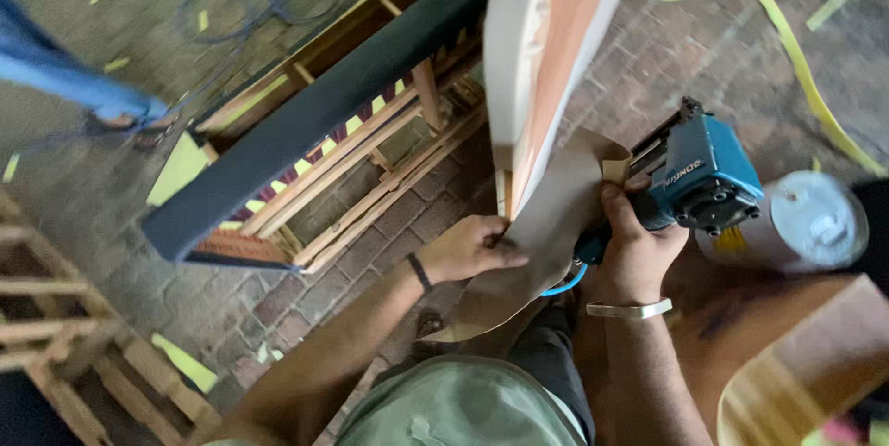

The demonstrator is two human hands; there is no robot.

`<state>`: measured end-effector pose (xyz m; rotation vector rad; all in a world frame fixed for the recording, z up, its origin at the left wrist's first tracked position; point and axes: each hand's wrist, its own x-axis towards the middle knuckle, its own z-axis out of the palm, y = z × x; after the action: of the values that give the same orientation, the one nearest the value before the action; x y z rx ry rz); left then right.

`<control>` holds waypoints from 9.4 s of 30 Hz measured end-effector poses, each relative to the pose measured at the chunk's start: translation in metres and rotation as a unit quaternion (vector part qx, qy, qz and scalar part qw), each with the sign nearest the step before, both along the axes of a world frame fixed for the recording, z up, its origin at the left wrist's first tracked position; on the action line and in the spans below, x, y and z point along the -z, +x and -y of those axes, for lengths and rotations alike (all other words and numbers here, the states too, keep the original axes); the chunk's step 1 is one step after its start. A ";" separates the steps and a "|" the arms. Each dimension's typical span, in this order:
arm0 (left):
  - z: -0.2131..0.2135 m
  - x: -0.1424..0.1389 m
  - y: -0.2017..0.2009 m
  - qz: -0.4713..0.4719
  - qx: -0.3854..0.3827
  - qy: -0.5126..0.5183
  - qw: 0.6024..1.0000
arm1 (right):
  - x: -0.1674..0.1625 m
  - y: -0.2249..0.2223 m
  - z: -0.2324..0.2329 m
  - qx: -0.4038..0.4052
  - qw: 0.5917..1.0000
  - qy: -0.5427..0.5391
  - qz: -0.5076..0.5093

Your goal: The person uses a pneumatic staple gun to attach beige fabric to the edges of a large plywood board. They pull and smooth the fabric along the perimeter, then staple it in place, working around the board's edges.

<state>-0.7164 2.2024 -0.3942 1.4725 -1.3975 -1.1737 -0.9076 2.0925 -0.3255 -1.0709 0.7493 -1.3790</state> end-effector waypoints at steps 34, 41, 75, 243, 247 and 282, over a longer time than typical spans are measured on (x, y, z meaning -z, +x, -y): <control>-0.008 -0.052 -0.074 0.126 0.031 -0.335 0.933 | -0.040 -0.001 -0.017 0.019 0.990 0.134 0.036; 0.017 -0.034 -0.066 -0.043 -0.119 -0.238 0.963 | -0.048 -0.017 -0.022 0.015 0.989 0.143 0.023; 0.013 0.025 -0.097 0.242 0.177 -0.147 0.943 | 0.052 -0.069 -0.031 -0.216 0.942 0.017 -0.255; 0.051 -0.056 -0.024 0.330 0.217 -0.095 0.914 | -0.016 -0.064 -0.102 0.057 0.950 0.082 -0.295; 0.059 -0.060 -0.039 0.185 0.177 -0.022 0.966 | 0.004 -0.047 -0.080 -0.110 0.974 0.042 -0.193; 0.033 -0.088 0.128 0.475 0.217 0.158 0.838 | 0.086 -0.053 -0.075 -0.099 0.942 0.141 -0.288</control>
<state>-0.5882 2.1691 -0.3061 2.2135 -2.3873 -0.9675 -0.9608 2.1678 -0.4112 -1.2906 1.1868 -0.7519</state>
